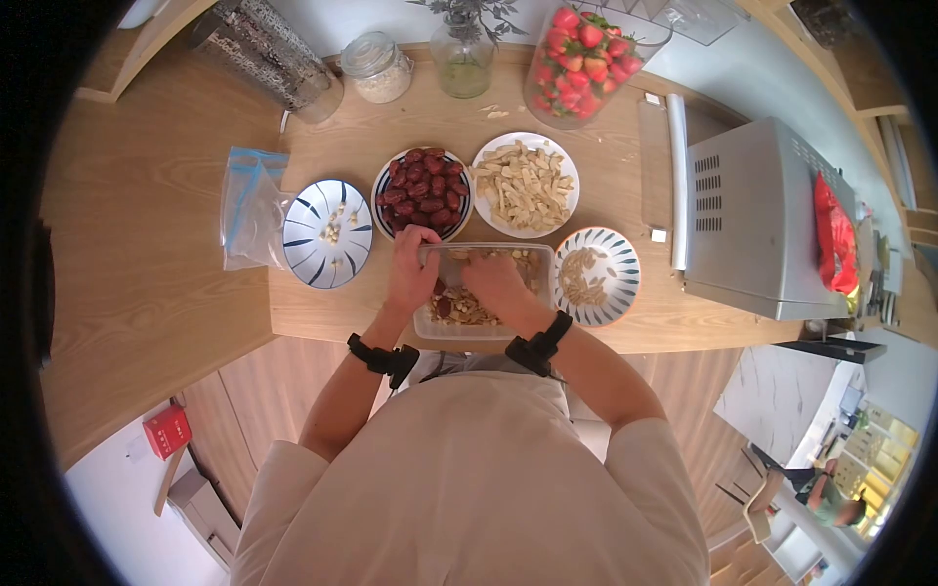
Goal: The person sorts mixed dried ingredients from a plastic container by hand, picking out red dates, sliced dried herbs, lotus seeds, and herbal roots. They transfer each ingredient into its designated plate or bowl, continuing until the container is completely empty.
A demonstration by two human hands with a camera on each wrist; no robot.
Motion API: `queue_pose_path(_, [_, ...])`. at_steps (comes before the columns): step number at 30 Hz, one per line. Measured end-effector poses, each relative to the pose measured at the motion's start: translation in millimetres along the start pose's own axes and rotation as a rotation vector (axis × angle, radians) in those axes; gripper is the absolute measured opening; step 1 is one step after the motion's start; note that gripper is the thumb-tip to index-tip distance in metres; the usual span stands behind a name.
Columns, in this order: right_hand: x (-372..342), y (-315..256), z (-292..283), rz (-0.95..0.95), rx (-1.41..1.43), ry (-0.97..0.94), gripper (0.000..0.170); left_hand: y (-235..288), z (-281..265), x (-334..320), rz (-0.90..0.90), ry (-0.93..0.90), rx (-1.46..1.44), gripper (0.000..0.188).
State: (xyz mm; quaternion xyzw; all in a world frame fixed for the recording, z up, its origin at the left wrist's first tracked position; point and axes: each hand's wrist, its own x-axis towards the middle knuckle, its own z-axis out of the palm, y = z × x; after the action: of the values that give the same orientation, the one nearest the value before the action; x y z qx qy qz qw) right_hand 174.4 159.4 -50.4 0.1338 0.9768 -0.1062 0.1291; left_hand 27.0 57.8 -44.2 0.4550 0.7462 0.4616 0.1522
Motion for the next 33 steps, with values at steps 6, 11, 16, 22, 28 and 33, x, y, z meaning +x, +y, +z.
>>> queue_pose_path(6, [8.9,14.3,8.1,-0.085,0.106,-0.085,0.023,-1.7,1.3,0.1,0.016,0.024,-0.01,0.015])
queue_pose_path(11, [7.2,18.3,-2.2,-0.095,0.222,-0.088,0.022,-0.6,0.5,-0.7,-0.01,0.014,-0.023,0.016])
queue_pose_path(16, [-3.0,24.2,-16.6,-0.119,0.386,-0.082,0.02,-1.0,0.8,-0.4,0.014,0.037,-0.017,0.015])
queue_pose_path(22, [-14.2,34.4,-38.4,0.033,0.582,-0.063,0.017,-2.7,2.1,-0.6,0.007,0.035,-0.019,0.015])
queue_pose_path(28, [-8.5,29.6,-23.7,0.005,0.531,-0.078,0.013,-1.7,2.3,0.4,0.008,0.026,0.001,0.014])
queue_pose_path(33, [2.6,14.0,-3.8,-0.092,0.245,0.097,0.012,-0.3,1.0,0.5,0.009,0.016,0.003,0.014])
